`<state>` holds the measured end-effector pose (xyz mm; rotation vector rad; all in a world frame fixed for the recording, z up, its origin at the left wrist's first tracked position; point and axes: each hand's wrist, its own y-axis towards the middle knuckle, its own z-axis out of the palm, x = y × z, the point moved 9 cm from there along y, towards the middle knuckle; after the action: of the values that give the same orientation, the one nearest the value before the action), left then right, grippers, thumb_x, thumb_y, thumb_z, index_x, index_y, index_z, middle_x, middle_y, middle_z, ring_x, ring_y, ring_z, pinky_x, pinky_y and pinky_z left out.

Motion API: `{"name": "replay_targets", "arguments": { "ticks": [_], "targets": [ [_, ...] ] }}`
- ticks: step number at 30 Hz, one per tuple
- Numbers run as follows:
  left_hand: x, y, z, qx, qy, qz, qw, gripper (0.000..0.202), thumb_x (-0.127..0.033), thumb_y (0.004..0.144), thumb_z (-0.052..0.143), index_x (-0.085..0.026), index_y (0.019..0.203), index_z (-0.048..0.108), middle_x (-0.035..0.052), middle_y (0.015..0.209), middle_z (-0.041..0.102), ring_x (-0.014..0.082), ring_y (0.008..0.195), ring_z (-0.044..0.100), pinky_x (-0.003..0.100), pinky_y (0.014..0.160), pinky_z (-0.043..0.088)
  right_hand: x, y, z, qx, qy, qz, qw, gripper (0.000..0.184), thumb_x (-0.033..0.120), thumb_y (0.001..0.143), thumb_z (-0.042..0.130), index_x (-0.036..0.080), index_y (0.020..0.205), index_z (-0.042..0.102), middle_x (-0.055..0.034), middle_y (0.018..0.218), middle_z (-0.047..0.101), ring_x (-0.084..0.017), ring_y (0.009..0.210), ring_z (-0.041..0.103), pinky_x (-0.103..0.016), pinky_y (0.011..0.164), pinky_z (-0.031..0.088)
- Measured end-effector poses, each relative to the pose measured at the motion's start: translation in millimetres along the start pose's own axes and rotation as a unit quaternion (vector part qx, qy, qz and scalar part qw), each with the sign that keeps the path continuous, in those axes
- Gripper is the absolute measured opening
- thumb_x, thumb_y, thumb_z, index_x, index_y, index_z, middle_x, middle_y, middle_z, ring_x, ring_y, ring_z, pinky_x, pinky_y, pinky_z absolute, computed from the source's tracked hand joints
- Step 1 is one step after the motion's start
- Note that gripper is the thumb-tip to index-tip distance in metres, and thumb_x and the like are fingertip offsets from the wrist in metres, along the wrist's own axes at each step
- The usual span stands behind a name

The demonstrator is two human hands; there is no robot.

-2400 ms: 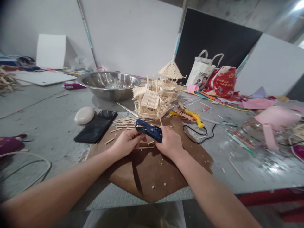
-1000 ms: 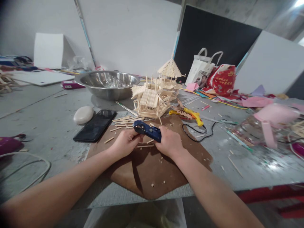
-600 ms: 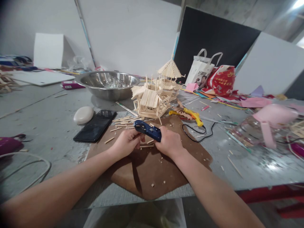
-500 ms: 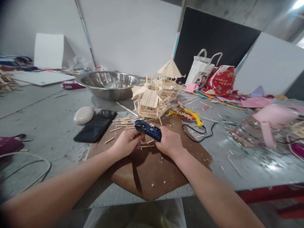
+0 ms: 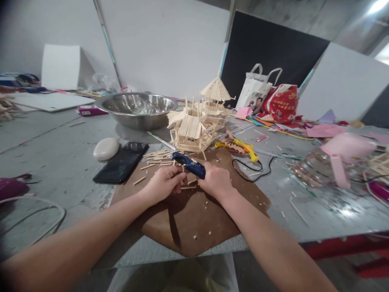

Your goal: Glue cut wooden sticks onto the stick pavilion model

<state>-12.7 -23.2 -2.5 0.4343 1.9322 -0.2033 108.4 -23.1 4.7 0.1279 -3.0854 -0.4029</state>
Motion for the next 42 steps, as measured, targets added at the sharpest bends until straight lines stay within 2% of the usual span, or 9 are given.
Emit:
{"name": "replay_targets", "arguments": {
  "ticks": [5,9,14,17,23,28,33,36,42],
  "targets": [
    [6,2,-1.1,-0.004,-0.086,-0.016,0.996,0.02,-0.031,0.072,0.045,-0.015,0.079,0.055,-0.0041,0.055,0.051,0.0043,0.036,0.043,0.016,0.036,0.031,-24,8,-12,-0.078,0.039,0.032,0.996,0.034,0.04,0.071,0.043,0.019,0.096,0.051,-0.0072,0.085,0.062,-0.022,0.076,0.058,-0.029,0.061,0.039],
    [11,3,-8.3,-0.029,-0.086,-0.026,0.996,0.023,-0.034,0.07,0.048,-0.015,0.08,0.057,-0.0052,0.05,0.047,0.004,0.034,0.04,0.015,0.034,0.027,-47,10,-28,-0.158,0.073,0.006,0.985,0.046,0.031,0.067,0.046,0.013,0.11,0.044,-0.0116,0.101,0.057,-0.023,0.089,0.053,-0.031,0.071,0.039],
    [16,4,-11.7,-0.04,-0.09,-0.019,0.995,0.026,-0.039,0.07,0.048,-0.015,0.071,0.057,-0.0062,0.043,0.043,0.0044,0.033,0.038,0.016,0.035,0.027,-67,13,-12,0.003,-0.012,0.041,0.999,0.039,0.025,0.064,0.048,0.018,0.102,0.052,-0.0088,0.09,0.06,-0.024,0.079,0.056,-0.032,0.064,0.038],
    [19,5,-14.0,-0.048,-0.096,-0.024,0.994,0.03,-0.042,0.07,0.048,-0.014,0.059,0.052,-0.0054,0.044,0.044,0.0042,0.033,0.039,0.016,0.034,0.027,-69,13,-15,0.022,-0.017,0.049,0.998,0.045,0.026,0.064,0.049,0.02,0.109,0.047,-0.0084,0.097,0.058,-0.024,0.085,0.055,-0.031,0.066,0.037],
    [5,11,-25.1,-0.078,-0.131,-0.057,0.987,0.03,-0.04,0.071,0.049,-0.014,0.056,0.049,-0.0033,0.045,0.048,0.0052,0.032,0.041,0.017,0.033,0.03,-80,12,12,0.132,0.003,0.063,0.989,0.05,0.054,0.065,0.046,0.019,0.101,0.052,-0.0103,0.094,0.058,-0.025,0.085,0.055,-0.031,0.064,0.037],
    [-19,33,-18.8,-0.062,-0.173,-0.055,0.981,0.021,-0.027,0.077,0.044,-0.014,0.062,0.049,-0.0042,0.048,0.048,0.0036,0.031,0.04,0.017,0.032,0.03,-79,12,24,0.144,-0.009,0.042,0.989,0.058,0.062,0.064,0.042,0.016,0.098,0.051,-0.0127,0.092,0.057,-0.026,0.085,0.054,-0.034,0.067,0.036],
    [-9,64,5.1,-0.036,-0.294,-0.083,0.951,0.009,-0.02,0.077,0.045,-0.013,0.072,0.049,-0.004,0.054,0.05,0.0024,0.031,0.041,0.015,0.032,0.03,-76,13,28,0.123,0.01,0.041,0.991,0.069,0.063,0.063,0.042,0.014,0.111,0.046,-0.0178,0.108,0.051,-0.029,0.1,0.047,-0.04,0.077,0.034],
    [-3,79,15.1,-0.021,-0.366,-0.085,0.926,0.009,-0.021,0.074,0.05,-0.013,0.077,0.051,-0.0042,0.055,0.05,0.0028,0.032,0.042,0.016,0.033,0.032,-76,21,14,0.063,0.108,0.033,0.992,0.062,0.057,0.068,0.042,0.013,0.112,0.047,-0.0154,0.116,0.048,-0.025,0.108,0.042,-0.037,0.084,0.032],
    [-7,90,18.3,-0.005,-0.377,-0.082,0.922,0.024,-0.035,0.068,0.056,-0.012,0.075,0.054,-0.004,0.049,0.049,0.0029,0.032,0.04,0.016,0.032,0.028,-80,54,-44,-0.051,0.331,0.087,0.938,0.035,0.046,0.071,0.044,0.016,0.079,0.062,-0.0042,0.074,0.063,-0.016,0.067,0.055,-0.027,0.062,0.039]
  ]
}}
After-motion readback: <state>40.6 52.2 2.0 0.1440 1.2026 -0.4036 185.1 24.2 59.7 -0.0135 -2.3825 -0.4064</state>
